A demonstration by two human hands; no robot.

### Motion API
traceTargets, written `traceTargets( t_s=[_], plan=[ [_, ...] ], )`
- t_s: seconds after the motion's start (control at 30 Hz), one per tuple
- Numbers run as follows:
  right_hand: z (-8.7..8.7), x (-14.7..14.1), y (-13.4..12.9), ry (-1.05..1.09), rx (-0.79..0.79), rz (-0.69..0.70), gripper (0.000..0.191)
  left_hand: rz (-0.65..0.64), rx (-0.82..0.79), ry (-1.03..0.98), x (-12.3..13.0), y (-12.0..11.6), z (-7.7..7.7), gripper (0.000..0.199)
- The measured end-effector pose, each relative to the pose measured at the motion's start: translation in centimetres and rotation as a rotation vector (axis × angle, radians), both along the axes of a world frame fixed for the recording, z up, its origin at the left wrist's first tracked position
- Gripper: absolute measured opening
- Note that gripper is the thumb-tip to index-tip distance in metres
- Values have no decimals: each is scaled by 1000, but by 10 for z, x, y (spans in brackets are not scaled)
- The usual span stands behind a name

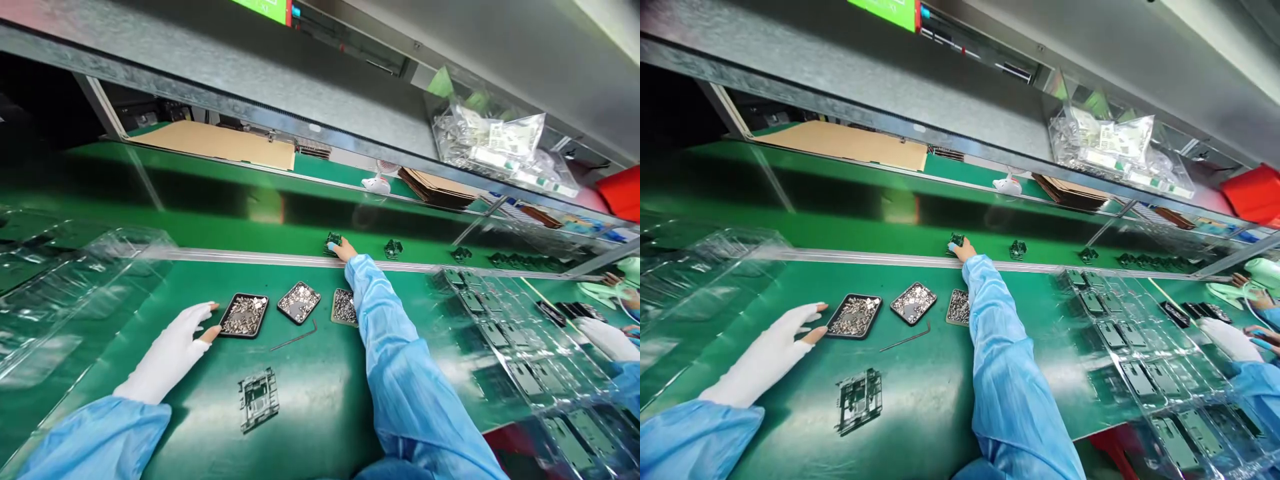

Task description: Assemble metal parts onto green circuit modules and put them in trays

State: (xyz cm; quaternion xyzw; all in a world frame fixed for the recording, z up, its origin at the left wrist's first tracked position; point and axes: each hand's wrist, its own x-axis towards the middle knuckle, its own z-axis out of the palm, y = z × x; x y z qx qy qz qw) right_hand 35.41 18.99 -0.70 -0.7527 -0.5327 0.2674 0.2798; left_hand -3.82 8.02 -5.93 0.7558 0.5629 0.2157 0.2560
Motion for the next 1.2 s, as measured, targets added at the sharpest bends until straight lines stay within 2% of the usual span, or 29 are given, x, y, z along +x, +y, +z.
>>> traceTargets(
  t_s=[0.1, 0.2, 0.3, 0.37, 0.4, 0.47, 0.5, 0.57, 0.63, 0.7, 0.8, 1.03, 1.2],
  plan=[
    [-2, -8, 12, 18, -6, -29, 45, -6, 21, 5, -2, 2, -3, 55],
    [6, -9, 11, 38, 25, -43, 51, -7, 20, -11, -3, 4, -4, 55],
    [15, -14, -15, 56, 102, -16, 51, -14, 22, -44, -2, 1, -3, 52],
    [16, -27, -51, 75, 169, 62, 44, -30, 25, -58, 1, -4, 0, 51],
    [16, -35, -74, 91, 207, 129, 40, -38, 16, -66, 3, -7, 3, 50],
    [11, -54, -123, 102, 349, 414, 32, -57, -14, -77, 7, -11, 10, 49],
    [7, -63, -146, 66, 365, 555, 27, -47, -11, -70, 9, -11, 15, 47],
    [-4, -79, -182, -5, 330, 861, 30, -37, 38, 5, 12, -9, 27, 40],
    [-15, -91, -200, -79, 295, 1043, 36, -88, 115, 186, 17, -2, 40, 33],
    [-25, -97, -203, -143, 278, 1080, 40, -193, 157, 393, 25, 7, 50, 31],
    [-33, -98, -196, -207, 267, 1029, 39, -265, 159, 529, 41, 22, 56, 23],
    [-34, -95, -195, -261, 287, 1009, 35, -231, 167, 570, 62, 30, 46, 17],
    [-38, -94, -194, -259, 313, 1006, 33, -123, 195, 455, 52, 23, 57, 19]
  ],
)
